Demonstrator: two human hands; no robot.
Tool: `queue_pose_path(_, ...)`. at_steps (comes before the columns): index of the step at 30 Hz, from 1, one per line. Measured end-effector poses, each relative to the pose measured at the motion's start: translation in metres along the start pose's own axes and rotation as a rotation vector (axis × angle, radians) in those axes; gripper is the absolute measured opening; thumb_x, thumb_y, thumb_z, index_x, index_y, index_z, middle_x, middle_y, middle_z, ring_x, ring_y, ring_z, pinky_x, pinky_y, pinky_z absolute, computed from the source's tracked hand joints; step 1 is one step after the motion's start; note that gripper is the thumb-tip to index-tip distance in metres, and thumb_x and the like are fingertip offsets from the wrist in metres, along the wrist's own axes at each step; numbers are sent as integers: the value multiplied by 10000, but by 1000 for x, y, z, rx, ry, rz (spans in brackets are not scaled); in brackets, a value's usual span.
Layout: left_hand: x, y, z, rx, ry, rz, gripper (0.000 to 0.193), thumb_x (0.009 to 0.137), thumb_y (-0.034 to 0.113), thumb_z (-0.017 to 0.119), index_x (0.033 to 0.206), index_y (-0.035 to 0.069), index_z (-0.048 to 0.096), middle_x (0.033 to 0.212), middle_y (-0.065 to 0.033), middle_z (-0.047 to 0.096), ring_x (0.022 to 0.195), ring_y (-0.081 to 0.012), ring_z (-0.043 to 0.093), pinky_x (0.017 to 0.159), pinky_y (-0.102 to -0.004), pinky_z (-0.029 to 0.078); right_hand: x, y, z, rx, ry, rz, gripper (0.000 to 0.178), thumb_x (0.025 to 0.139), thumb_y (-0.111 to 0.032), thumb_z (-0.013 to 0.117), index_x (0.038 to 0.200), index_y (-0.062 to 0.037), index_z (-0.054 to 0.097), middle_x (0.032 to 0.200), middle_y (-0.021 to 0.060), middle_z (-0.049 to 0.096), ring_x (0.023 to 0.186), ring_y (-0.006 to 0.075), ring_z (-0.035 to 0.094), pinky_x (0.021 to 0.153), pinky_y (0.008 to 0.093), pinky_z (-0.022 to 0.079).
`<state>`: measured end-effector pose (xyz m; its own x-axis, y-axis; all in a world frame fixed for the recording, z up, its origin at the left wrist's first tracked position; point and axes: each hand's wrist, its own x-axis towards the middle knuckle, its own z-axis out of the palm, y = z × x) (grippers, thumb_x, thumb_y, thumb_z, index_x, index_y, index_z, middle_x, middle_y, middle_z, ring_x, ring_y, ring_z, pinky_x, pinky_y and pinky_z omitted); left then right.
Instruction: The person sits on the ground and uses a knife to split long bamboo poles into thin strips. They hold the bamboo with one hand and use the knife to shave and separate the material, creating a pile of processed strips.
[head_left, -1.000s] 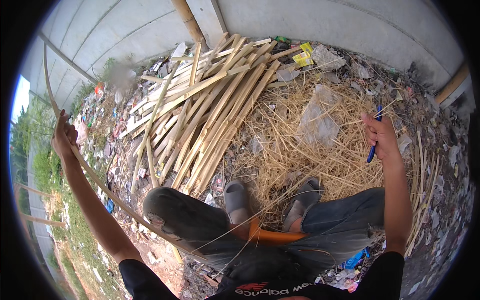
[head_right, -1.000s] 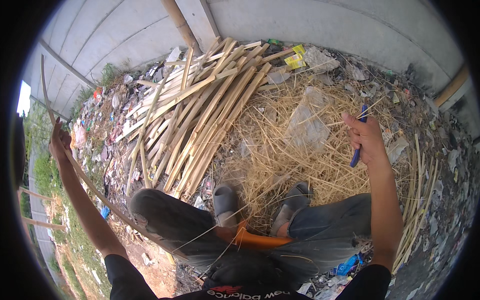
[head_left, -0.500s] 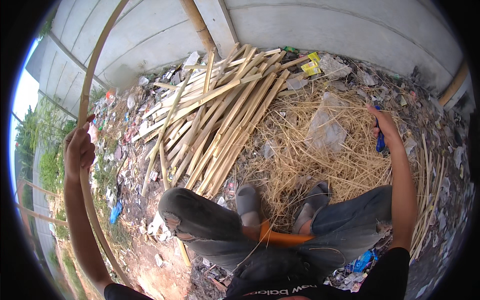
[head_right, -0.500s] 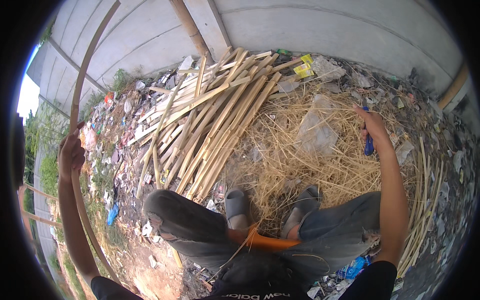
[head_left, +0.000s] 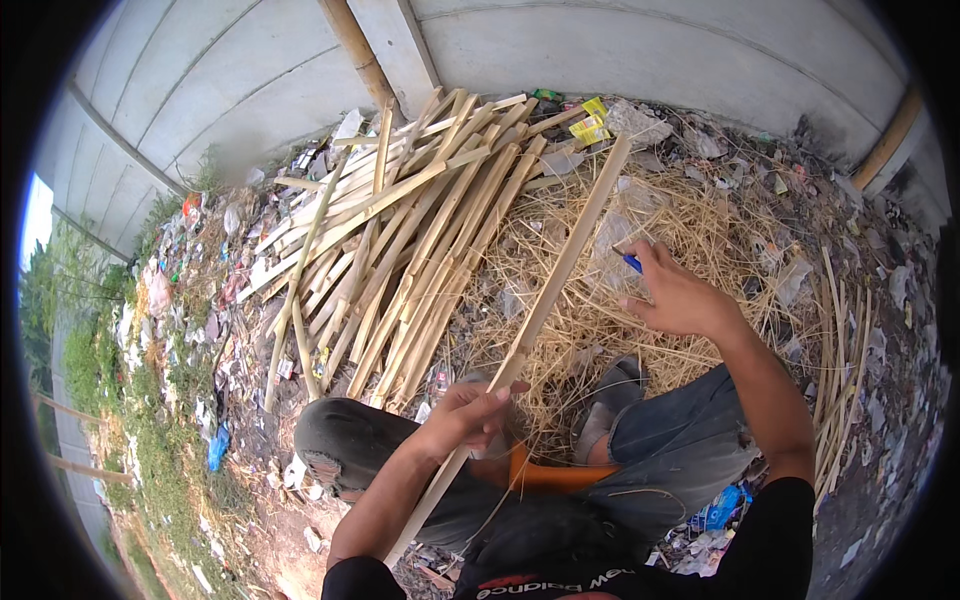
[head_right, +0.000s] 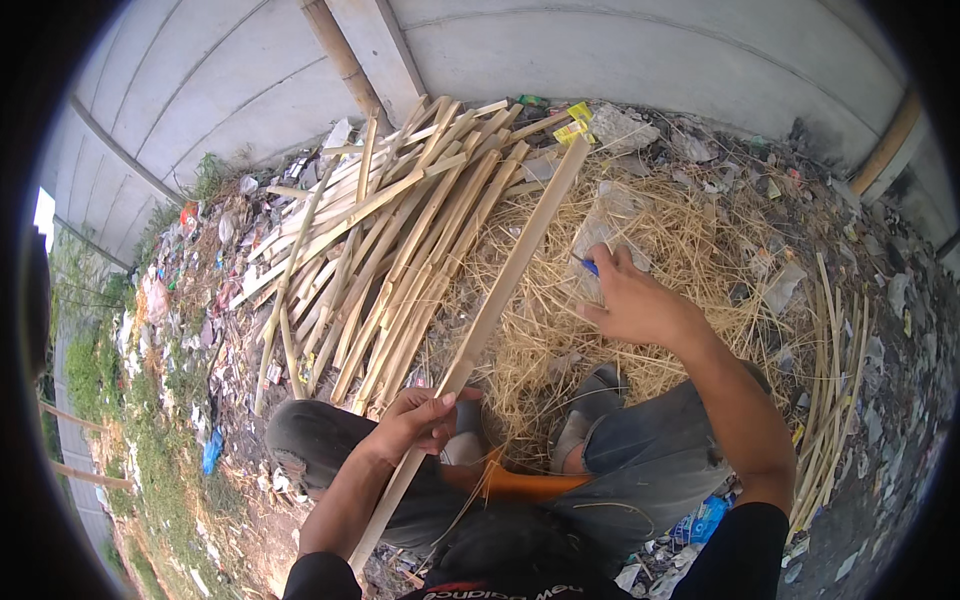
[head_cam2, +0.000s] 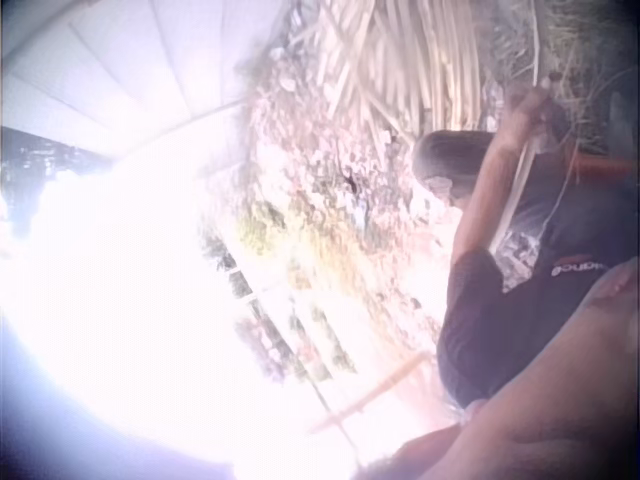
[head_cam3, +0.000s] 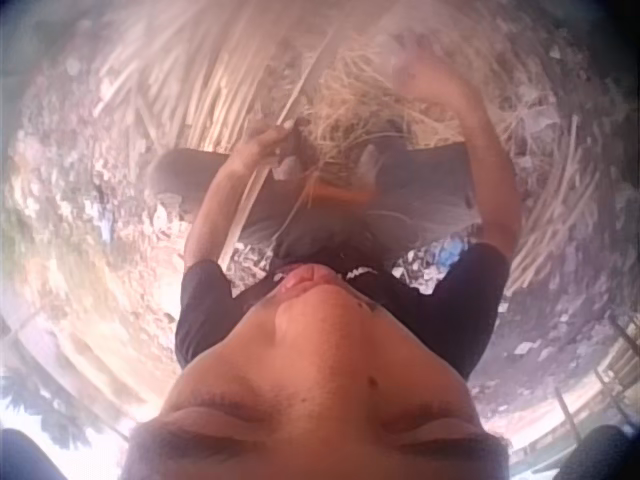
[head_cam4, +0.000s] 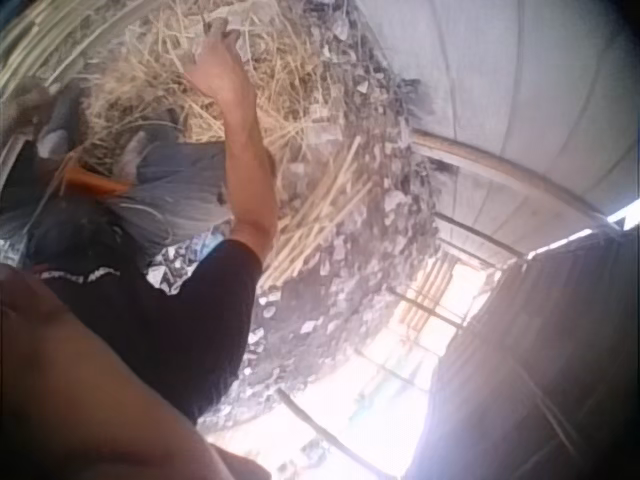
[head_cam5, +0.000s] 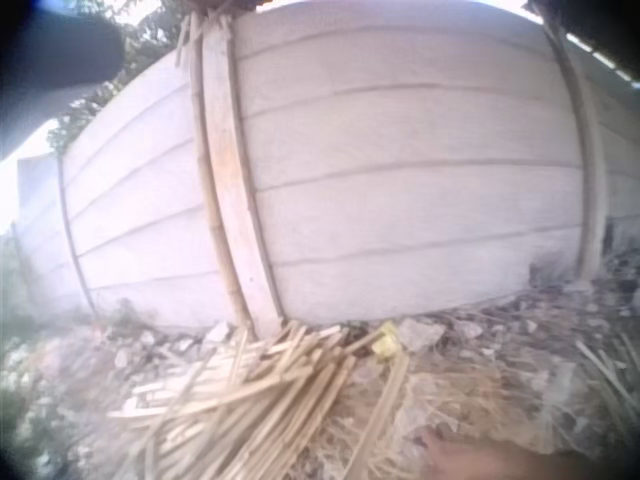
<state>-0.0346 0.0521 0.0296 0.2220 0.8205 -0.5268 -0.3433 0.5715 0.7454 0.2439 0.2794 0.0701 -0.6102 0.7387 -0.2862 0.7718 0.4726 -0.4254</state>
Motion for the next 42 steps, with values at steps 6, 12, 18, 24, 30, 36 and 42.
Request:
queue_pose_path(6, 14, -10, -4, 78, -18, -33, 539, 1095, 379, 504, 1369, -84, 533, 675, 30, 449, 505, -58, 405, 466, -220, 342, 11, 16, -5, 176, 274, -201, 373, 1072, -323, 537, 1185, 31, 573, 1050, 214, 611, 932, 375, 644, 812, 468, 490)
queue_pose_path(12, 26, -24, -10, 135, -69, -45, 453, 1114, 406, 437, 1247, 3, 598, 632, 49, 409, 506, -61, 394, 474, -237, 326, 22, -21, 25, 338, 188, -254, 435, 1087, -352, 501, 929, 42, 596, 660, 229, 563, 588, 411, 556, 605, 483, 444)
queue_pose_path(18, 24, -21, 0, 223, -70, -26, 421, 1119, 415, 415, 1112, 36, 599, 602, 56, 392, 484, -57, 365, 466, -245, 306, 43, -18, 17, 274, 251, -108, 534, 1093, -376, 476, 806, 49, 623, 568, 239, 555, 536, 439, 568, 553, 519, 442)
queue_pose_path(24, 24, -20, 1, 265, -31, -29, 414, 1119, 413, 417, 1065, 43, 594, 598, 57, 398, 478, -55, 362, 457, -246, 296, 29, -38, 46, 226, 159, -222, 529, 1092, -403, 443, 890, 26, 679, 605, 245, 605, 578, 461, 625, 563, 511, 494)
queue_pose_path(30, 23, -17, 4, 237, -22, 9, 407, 1124, 398, 408, 1034, 44, 586, 599, 55, 404, 479, -53, 374, 452, -245, 298, 31, -42, 52, 181, 234, -268, 531, 1093, -393, 446, 884, 30, 690, 555, 247, 575, 557, 443, 626, 526, 506, 486)
queue_pose_path(36, 23, -16, 2, 239, -17, 28, 413, 1124, 402, 407, 1014, 41, 577, 592, 50, 412, 468, -59, 366, 446, -244, 295, 31, -57, 40, 304, 182, -271, 549, 1090, -390, 455, 860, 45, 698, 550, 249, 580, 516, 434, 624, 492, 505, 475)
queue_pose_path(42, 27, -20, 1, 173, -4, 52, 412, 1124, 392, 415, 991, 37, 576, 555, 44, 404, 463, -60, 365, 442, -251, 289, 40, -56, 32, 297, 188, -237, 506, 1084, -353, 477, 836, 38, 679, 563, 252, 579, 543, 440, 626, 521, 504, 484)
